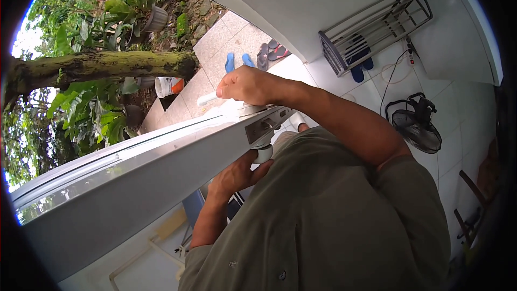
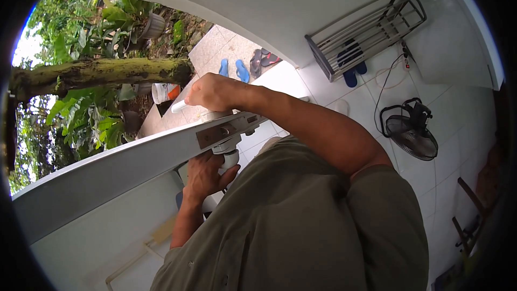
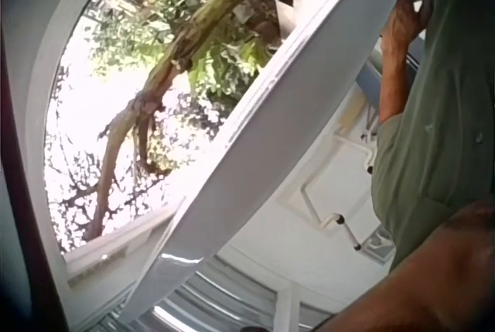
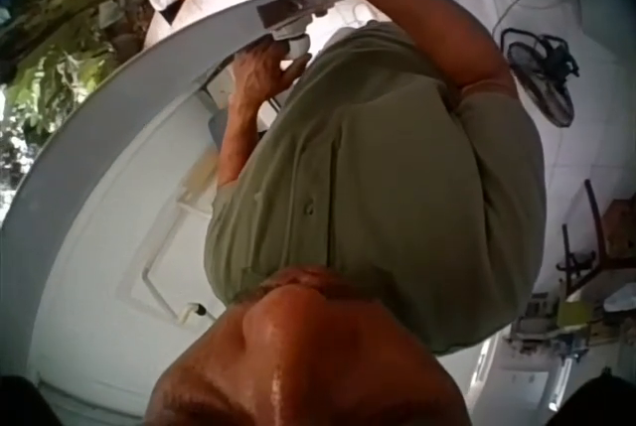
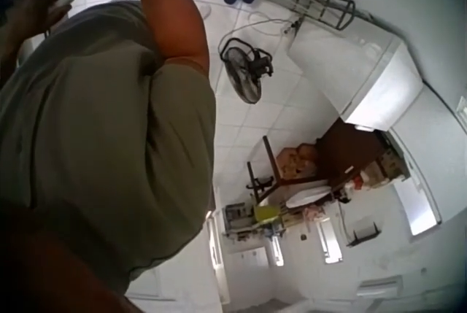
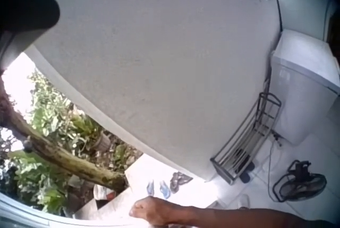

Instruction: Repairing a door handle on a glass door using a screwdriver.

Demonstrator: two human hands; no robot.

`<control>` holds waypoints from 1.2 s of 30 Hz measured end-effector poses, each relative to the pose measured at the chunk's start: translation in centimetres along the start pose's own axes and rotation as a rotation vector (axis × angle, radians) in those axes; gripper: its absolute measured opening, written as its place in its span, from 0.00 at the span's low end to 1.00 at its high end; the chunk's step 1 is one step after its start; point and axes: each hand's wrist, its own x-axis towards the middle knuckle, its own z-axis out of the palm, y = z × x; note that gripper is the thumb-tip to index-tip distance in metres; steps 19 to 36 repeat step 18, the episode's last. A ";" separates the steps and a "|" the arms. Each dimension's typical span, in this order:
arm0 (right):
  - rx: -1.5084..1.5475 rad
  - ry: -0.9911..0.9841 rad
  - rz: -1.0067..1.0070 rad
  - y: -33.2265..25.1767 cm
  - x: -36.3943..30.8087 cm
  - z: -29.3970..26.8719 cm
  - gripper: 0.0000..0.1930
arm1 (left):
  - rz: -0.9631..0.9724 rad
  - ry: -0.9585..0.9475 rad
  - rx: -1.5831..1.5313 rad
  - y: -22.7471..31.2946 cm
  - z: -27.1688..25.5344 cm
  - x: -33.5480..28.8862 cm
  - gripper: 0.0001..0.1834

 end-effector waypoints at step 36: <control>0.057 -0.007 0.301 -1.0 1.0 -2.3 0.27 | -0.012 -0.003 0.033 -0.3 0.4 -0.2 0.17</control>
